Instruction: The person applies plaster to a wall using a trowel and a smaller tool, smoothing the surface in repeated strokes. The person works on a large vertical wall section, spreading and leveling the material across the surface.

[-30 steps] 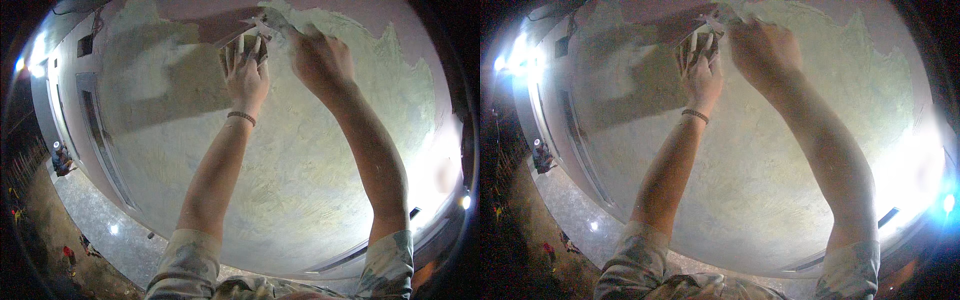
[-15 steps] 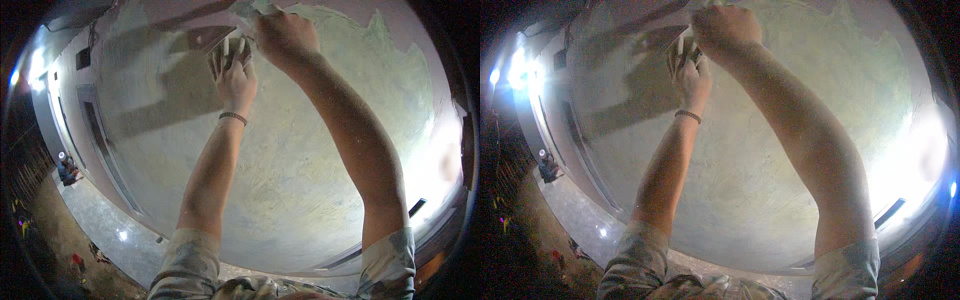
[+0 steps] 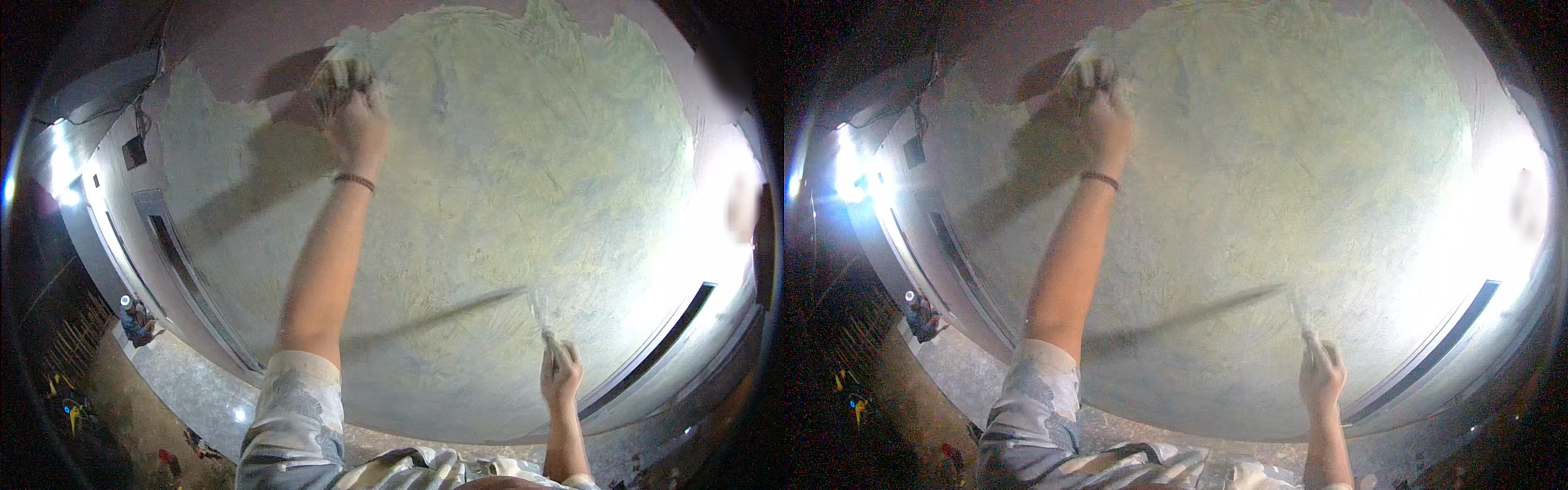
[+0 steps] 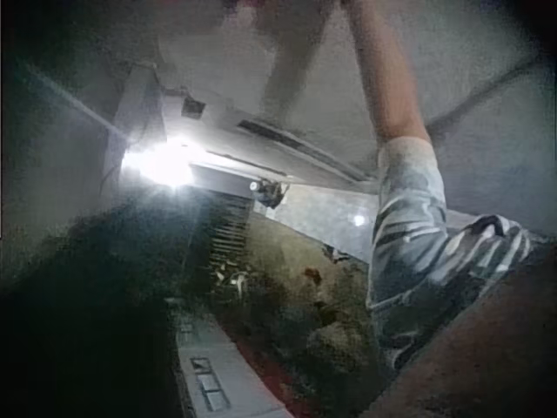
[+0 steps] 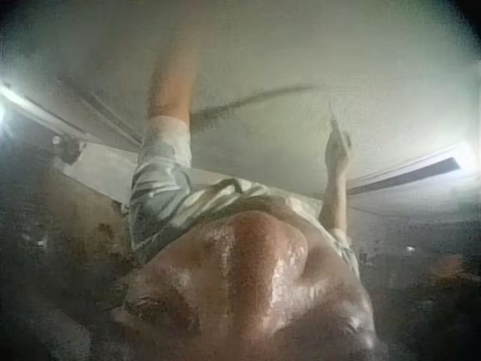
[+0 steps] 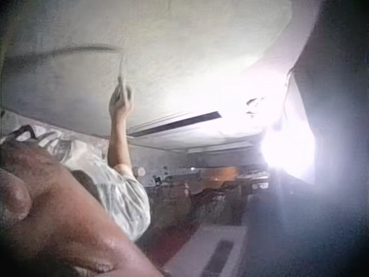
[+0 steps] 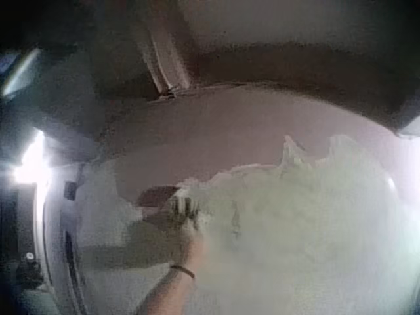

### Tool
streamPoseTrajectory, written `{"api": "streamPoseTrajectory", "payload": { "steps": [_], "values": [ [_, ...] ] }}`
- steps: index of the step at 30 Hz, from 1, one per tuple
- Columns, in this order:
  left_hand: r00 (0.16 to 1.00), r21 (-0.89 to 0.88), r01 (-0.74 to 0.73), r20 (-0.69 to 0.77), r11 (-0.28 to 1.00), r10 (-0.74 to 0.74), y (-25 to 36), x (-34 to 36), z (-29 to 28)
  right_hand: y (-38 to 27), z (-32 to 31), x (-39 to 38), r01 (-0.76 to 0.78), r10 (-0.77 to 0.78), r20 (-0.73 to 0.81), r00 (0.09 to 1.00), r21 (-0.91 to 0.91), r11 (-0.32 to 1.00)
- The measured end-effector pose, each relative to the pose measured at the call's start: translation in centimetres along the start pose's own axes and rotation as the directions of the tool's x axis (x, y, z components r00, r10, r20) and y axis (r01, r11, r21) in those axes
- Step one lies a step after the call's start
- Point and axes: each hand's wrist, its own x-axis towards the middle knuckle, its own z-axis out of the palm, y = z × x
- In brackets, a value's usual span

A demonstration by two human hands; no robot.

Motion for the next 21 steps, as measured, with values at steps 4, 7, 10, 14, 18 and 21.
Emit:
{"api": "streamPoseTrajectory", "payload": {
  "steps": [4,7,10,14,18,21],
  "values": [
    [0.865,0.085,-0.499,0.107,0.863,0.490,2.4,-11.7,3.0,3.9,0.7,-12.7,-0.474,0.480,0.214,0.851,-0.079,0.877],
    [0.647,-0.167,-0.530,0.553,0.831,0.525,3.1,-22.0,1.6,6.4,1.0,-20.1,-0.483,0.502,0.279,0.819,-0.138,0.865],
    [0.618,-0.117,-0.624,0.532,0.772,0.580,3.4,-23.1,0.3,9.3,1.2,-26.2,-0.545,0.625,0.350,0.698,-0.307,0.780],
    [0.870,0.042,-0.470,0.190,0.882,0.454,2.7,-8.9,0.7,13.1,0.8,-34.5,-0.647,0.739,0.427,0.521,-0.366,0.668],
    [0.982,-0.085,-0.159,0.086,0.984,0.166,3.9,2.1,2.4,15.0,-0.3,-43.8,-0.651,0.897,0.365,0.247,-0.624,0.433],
    [0.957,-0.074,-0.272,0.084,0.959,0.278,6.3,-1.2,3.5,14.7,-1.2,-49.9,-0.700,0.946,0.313,0.079,-0.659,0.277]
  ]
}}
